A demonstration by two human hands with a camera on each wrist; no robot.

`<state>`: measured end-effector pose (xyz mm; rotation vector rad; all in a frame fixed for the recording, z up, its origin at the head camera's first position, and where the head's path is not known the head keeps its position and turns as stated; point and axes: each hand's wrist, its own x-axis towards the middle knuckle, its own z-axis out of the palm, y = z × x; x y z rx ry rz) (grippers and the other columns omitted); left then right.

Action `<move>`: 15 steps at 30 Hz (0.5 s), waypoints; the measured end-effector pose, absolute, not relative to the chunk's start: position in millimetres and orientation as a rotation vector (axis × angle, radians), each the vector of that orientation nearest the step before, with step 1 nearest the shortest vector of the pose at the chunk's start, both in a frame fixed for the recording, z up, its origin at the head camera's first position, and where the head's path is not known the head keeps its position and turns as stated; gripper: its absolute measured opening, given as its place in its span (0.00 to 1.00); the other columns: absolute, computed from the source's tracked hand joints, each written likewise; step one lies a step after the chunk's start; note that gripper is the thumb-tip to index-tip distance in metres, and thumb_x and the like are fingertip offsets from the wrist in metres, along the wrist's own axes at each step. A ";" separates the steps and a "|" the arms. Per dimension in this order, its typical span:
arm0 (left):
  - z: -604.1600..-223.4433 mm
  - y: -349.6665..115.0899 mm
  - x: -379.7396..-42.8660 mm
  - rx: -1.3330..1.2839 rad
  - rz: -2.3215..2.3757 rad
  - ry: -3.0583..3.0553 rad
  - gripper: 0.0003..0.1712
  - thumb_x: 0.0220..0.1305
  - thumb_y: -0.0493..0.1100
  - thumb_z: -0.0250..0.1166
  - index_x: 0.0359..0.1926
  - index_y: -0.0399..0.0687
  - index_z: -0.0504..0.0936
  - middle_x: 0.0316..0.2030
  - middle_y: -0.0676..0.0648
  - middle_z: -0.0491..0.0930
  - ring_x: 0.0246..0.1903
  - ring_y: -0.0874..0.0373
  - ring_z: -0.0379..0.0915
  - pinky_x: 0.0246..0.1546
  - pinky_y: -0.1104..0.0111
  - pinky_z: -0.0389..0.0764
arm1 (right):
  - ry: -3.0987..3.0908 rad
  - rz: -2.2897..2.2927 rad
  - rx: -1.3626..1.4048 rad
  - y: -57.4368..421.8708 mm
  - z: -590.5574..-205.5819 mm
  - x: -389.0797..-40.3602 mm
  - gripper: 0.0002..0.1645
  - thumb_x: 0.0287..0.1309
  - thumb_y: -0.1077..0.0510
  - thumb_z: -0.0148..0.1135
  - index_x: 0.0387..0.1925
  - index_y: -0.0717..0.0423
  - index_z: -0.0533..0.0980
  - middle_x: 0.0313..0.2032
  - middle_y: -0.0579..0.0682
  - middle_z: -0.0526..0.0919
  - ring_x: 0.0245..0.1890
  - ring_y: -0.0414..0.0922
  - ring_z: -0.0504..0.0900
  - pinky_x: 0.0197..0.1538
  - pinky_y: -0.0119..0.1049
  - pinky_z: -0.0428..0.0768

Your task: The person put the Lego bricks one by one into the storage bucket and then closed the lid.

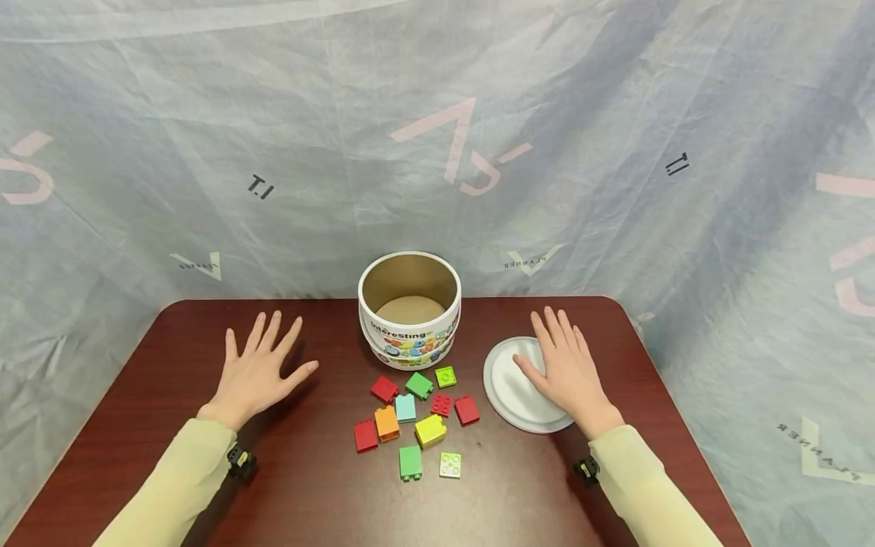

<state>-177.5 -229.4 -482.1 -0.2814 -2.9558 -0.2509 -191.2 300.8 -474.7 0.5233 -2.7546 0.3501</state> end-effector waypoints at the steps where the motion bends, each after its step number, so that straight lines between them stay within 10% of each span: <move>1: -481.8 -229.9 -177.2 -0.278 -0.256 -2.960 0.54 0.67 0.77 0.56 0.83 0.55 0.56 0.81 0.35 0.48 0.81 0.36 0.37 0.72 0.27 0.31 | -2.752 0.348 0.538 300.7 -474.7 -191.6 0.51 0.66 0.41 0.66 0.79 0.62 0.60 0.77 0.68 0.60 0.78 0.66 0.54 0.75 0.66 0.58; 15: -468.2 -206.4 -186.3 -0.205 -0.496 -3.102 0.52 0.71 0.78 0.48 0.82 0.51 0.60 0.77 0.32 0.59 0.77 0.32 0.52 0.72 0.28 0.48 | -2.557 0.335 0.892 296.3 -472.5 -189.1 0.36 0.61 0.53 0.72 0.67 0.64 0.75 0.59 0.62 0.80 0.61 0.62 0.76 0.61 0.63 0.76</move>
